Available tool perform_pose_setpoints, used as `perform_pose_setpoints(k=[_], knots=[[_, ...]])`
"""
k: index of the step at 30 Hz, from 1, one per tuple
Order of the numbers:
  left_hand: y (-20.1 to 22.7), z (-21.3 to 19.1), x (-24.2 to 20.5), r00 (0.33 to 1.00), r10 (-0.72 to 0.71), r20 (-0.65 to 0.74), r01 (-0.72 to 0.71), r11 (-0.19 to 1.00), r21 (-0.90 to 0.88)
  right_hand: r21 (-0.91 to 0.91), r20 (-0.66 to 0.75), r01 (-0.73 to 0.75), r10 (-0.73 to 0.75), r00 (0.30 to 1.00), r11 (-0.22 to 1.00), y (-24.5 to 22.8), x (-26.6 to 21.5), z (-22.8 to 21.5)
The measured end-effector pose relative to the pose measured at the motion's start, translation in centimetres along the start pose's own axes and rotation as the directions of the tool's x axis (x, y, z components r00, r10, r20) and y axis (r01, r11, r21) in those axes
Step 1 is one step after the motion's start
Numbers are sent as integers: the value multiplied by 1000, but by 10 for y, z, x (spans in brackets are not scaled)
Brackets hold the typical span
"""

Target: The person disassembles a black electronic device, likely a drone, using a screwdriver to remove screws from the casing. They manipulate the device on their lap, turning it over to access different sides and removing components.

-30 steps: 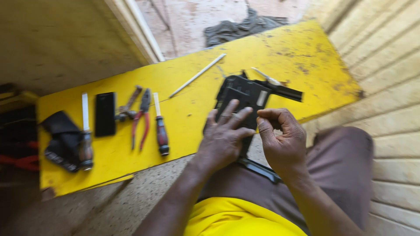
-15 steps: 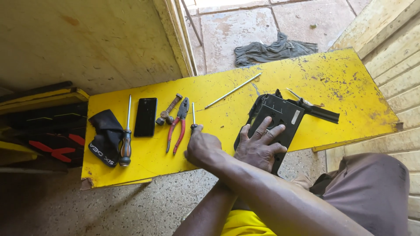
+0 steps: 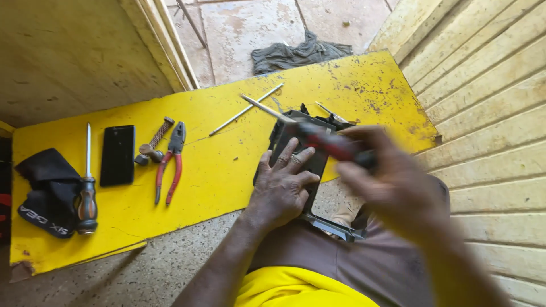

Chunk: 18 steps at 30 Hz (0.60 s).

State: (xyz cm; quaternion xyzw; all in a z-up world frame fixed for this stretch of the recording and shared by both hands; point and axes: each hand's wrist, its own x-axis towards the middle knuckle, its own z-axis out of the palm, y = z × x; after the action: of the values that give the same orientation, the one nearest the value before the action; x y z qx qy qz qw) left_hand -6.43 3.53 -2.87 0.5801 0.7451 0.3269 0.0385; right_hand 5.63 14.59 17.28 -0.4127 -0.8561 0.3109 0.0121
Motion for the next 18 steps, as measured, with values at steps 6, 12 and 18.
perform_pose_setpoints(k=[6, 12, 18], knots=[[3, -18, 1, 989, -7, 151, 14, 999, -45, 296, -377, 307, -185, 908, 905, 132, -27, -59], [2, -10, -2, 985, 48, 166, -65, 993, 98, 157, -281, 310, -259, 924, 938, 115, -44, -52], [8, -13, 4, 980, 27, 196, -50, 992, 113, 177, -117, 524, -511, 851, 833, 115, -15, -15]])
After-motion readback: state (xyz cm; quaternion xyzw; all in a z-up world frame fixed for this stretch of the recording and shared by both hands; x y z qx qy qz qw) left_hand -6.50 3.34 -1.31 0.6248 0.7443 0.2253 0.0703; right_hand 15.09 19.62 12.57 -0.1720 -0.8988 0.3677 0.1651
